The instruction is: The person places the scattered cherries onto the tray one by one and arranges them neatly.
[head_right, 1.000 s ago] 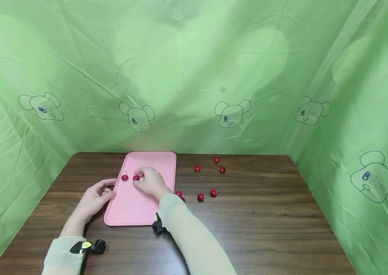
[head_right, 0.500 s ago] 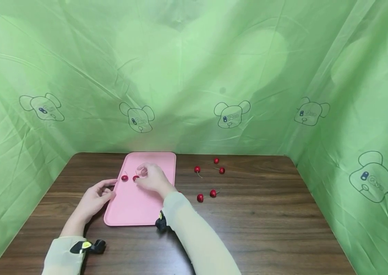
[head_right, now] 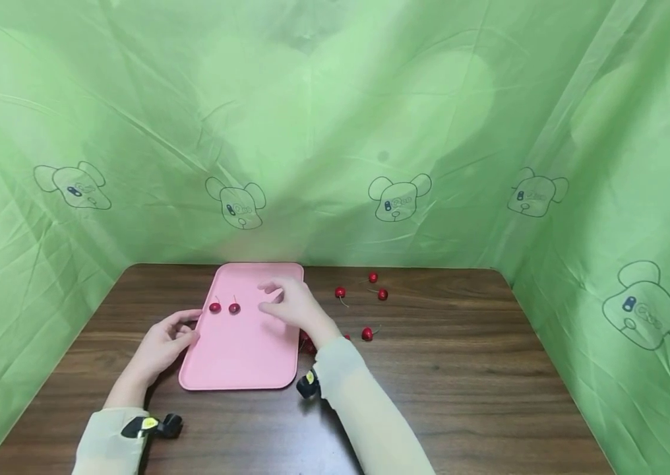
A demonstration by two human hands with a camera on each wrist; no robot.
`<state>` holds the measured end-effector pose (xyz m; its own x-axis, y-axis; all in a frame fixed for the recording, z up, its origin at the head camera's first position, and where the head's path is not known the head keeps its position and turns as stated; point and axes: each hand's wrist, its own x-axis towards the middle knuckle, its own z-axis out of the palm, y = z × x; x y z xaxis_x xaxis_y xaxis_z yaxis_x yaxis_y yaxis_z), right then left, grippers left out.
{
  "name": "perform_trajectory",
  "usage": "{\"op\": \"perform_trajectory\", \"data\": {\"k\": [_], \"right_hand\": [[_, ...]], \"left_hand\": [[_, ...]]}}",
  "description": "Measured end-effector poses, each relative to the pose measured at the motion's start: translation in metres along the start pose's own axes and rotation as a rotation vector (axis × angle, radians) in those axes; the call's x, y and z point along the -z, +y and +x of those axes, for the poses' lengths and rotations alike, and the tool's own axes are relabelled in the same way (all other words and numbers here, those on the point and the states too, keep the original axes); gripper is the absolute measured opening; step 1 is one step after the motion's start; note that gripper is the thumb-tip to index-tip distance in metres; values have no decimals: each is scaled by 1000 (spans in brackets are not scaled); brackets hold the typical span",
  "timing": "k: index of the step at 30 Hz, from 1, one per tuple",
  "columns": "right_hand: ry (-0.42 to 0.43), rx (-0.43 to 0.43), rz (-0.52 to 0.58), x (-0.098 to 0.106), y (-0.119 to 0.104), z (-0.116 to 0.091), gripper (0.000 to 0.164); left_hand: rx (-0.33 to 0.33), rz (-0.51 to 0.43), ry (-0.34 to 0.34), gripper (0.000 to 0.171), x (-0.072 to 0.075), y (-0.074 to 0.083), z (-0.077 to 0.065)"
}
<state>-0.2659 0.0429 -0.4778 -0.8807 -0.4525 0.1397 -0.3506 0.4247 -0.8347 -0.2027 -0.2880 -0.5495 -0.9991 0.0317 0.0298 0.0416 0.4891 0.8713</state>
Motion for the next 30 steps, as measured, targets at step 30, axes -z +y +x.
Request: {"op": "perform_trajectory", "data": {"k": [30], "right_hand": [[493,-102,-131,83,58,-132,31]], "left_hand": [[8,14,4,46,-3,3,-2]]}}
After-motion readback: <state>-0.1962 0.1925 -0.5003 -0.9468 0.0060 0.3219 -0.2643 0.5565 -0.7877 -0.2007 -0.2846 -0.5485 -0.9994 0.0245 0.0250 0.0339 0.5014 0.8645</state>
